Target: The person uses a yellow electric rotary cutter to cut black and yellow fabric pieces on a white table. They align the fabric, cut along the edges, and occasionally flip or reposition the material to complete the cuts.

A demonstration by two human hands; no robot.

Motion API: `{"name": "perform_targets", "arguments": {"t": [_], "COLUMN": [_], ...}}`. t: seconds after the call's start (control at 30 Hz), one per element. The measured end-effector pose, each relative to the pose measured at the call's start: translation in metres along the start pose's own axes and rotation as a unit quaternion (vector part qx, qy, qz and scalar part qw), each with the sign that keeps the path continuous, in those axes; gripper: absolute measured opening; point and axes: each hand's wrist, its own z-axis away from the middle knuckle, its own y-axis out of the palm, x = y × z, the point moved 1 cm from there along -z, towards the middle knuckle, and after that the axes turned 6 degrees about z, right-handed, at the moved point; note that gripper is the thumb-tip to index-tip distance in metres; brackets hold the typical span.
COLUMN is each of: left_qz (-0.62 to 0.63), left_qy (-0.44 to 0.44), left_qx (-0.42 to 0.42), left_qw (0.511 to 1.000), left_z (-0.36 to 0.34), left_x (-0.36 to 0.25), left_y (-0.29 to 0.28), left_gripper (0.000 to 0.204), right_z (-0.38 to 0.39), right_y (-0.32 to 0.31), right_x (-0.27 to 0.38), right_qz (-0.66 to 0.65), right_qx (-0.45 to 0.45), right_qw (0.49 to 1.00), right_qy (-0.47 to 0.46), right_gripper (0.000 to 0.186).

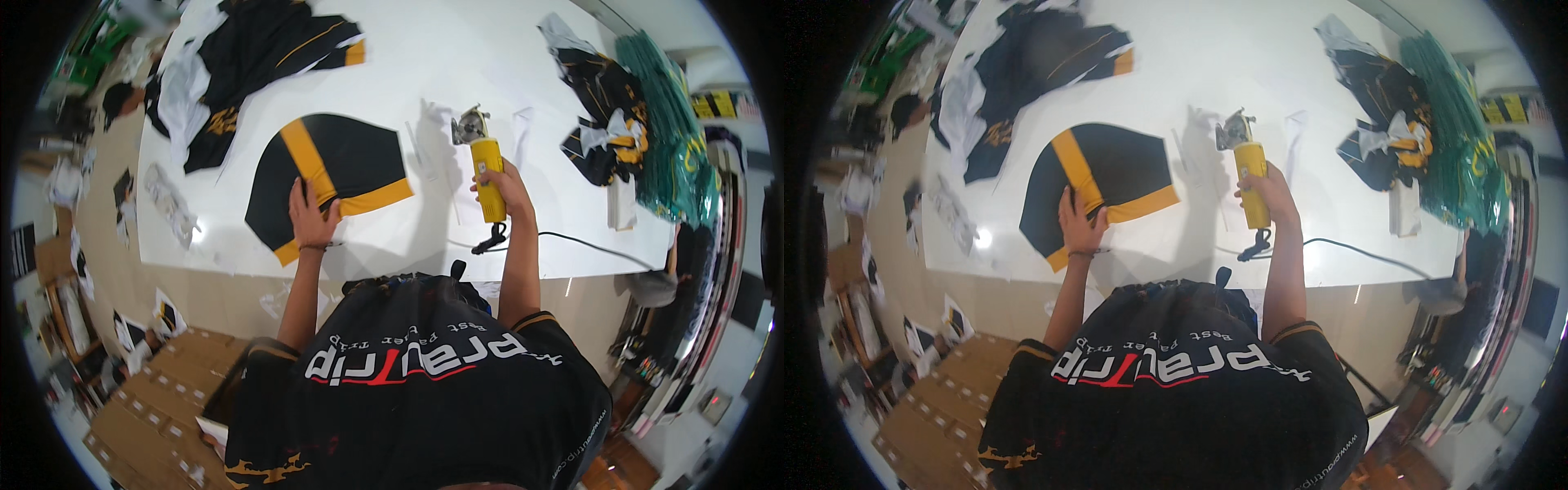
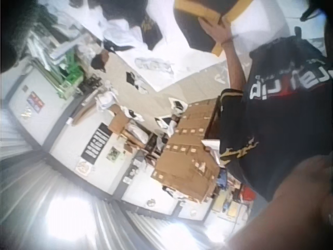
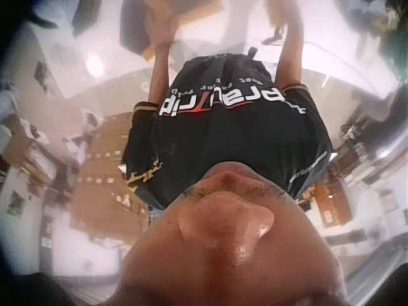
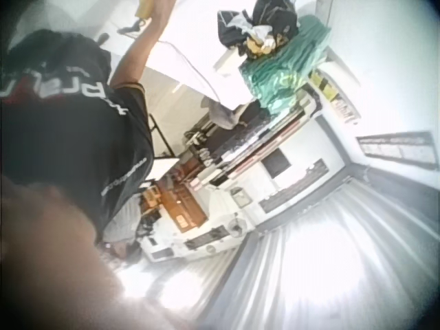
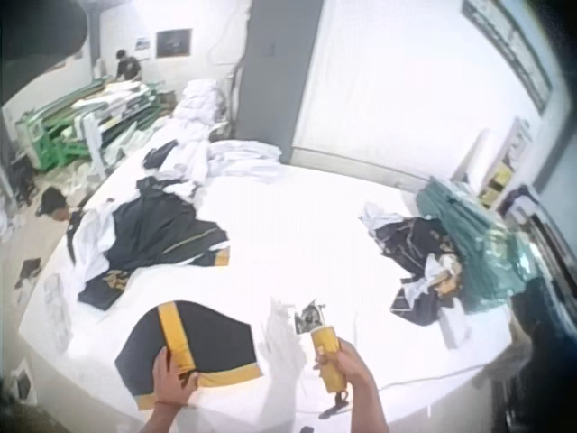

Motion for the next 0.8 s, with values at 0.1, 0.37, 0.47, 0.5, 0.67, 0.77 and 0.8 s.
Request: {"name": "perform_targets", "arguments": {"t": [0.1,0.37,0.47,0.5,0.67,0.77,0.8], "left_qz": [-0.015,-0.133,-0.215,-0.204,0.344,0.223,0.204], "left_qy": [-0.061,-0.151,-0.071,-0.024,0.352,0.273,0.255], "left_qx": [-0.027,0.134,0.156,0.164,0.188,0.209,0.191], "left_qw": [0.998,0.970,0.961,0.965,0.850,0.912,0.926], "left_z": [-0.015,-0.177,-0.258,-0.287,-0.282,-0.256,-0.260], "left_x": [0.018,-0.029,-0.117,-0.140,-0.411,-0.445,-0.415], "left_y": [0.005,-0.001,0.047,0.069,0.158,0.174,0.188], "left_gripper": [0.063,0.031,0.029,0.025,0.074,0.085,0.087], "right_z": [0.027,0.127,0.147,0.149,0.166,0.165,0.163], "right_y": [-0.054,-0.172,-0.202,-0.209,-0.235,-0.245,-0.244], "right_x": [-0.037,-0.119,-0.141,-0.142,-0.176,-0.191,-0.191], "right_qz": [-0.086,-0.168,-0.173,-0.179,-0.205,-0.239,-0.243], "right_qx": [-0.028,-0.189,-0.210,-0.211,-0.246,-0.248,-0.247], "right_qw": [0.996,0.968,0.962,0.961,0.947,0.938,0.937], "right_qy": [-0.016,-0.007,-0.002,-0.013,-0.024,-0.038,-0.042], "right_gripper": [0.048,0.048,0.051,0.051,0.055,0.054,0.055]}}
